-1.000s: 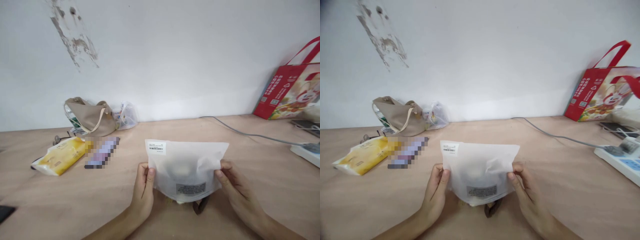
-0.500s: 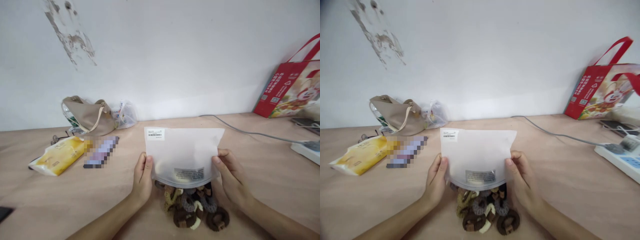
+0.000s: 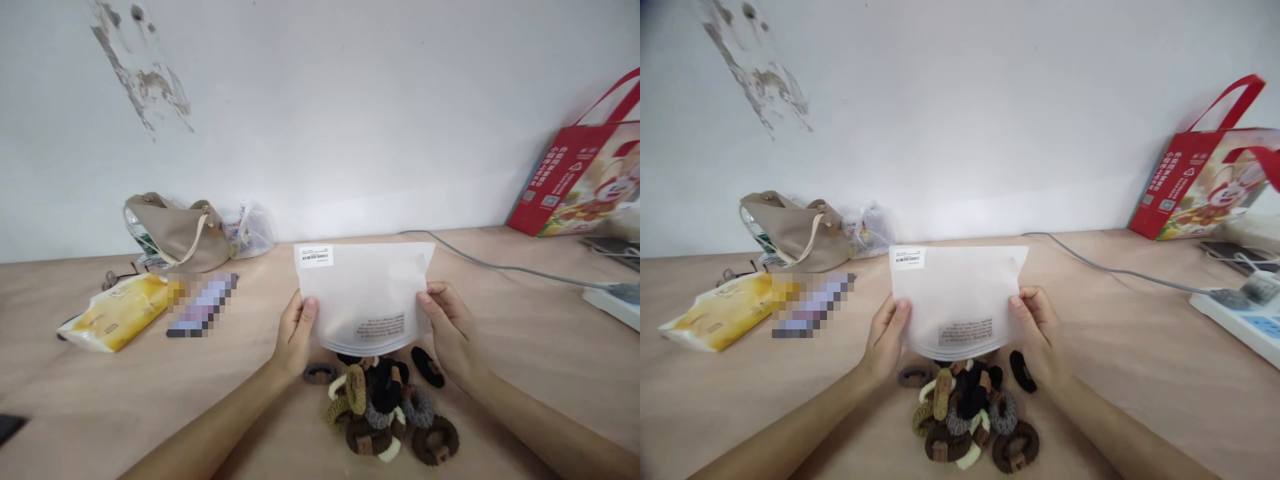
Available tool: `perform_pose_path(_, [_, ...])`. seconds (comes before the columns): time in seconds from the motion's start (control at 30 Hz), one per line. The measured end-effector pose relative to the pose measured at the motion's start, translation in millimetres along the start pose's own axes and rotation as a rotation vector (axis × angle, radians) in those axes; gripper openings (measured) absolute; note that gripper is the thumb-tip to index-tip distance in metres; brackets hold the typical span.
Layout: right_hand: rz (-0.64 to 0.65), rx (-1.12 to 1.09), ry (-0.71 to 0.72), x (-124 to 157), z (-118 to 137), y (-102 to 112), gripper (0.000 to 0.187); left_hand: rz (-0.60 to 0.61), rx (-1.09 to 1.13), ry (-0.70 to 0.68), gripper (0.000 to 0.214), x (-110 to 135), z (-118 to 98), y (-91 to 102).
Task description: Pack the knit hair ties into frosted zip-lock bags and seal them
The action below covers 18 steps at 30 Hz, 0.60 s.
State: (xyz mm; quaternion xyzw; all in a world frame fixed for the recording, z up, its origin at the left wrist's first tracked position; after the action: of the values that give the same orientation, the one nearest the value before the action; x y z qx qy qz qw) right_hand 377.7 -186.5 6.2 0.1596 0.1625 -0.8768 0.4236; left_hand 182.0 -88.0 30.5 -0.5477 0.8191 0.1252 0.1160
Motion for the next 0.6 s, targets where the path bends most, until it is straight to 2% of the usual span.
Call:
perform_pose_path(0.1, [0.015, 0.010, -0.026, 1, -1, -1, 0.019, 0.059, 0.102, 0.129, 0.045, 2, 0, -3.3])
perform_pose_path(0.27, [0.040, 0.052, -0.081, -6, 2, 0, 0.024, -0.088, 0.273, 0.285, 0.035, -12, -3, -3.3])
perform_pose_path(0.4, [0.238, 0.062, -0.162, -11, -1, -2, 0.034, -0.165, 0.328, 0.450, 0.015, -23, 4, -0.5])
perform_pose_path(0.5, [0.377, 0.036, -0.214, -9, -9, -5, 0.044, -0.177, 0.364, 0.578, 0.014, -22, 11, -2.5])
perform_pose_path(0.6, [0.444, 0.025, -0.231, -6, -12, -8, 0.048, -0.145, 0.387, 0.643, 0.016, -17, 13, -8.7])
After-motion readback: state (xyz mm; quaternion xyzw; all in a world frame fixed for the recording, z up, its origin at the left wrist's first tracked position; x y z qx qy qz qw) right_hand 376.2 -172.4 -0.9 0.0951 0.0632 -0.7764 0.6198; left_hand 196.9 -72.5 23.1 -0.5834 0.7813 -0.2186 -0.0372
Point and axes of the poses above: each hand's wrist, its own x-axis away from the middle knuckle, its own y-axis out of the back of the hand, z = x × y, the point moved 1 cm from there along -x, towards the middle knuckle, and after that the axes turned 4 degrees about -x, right-handed, at the moved point
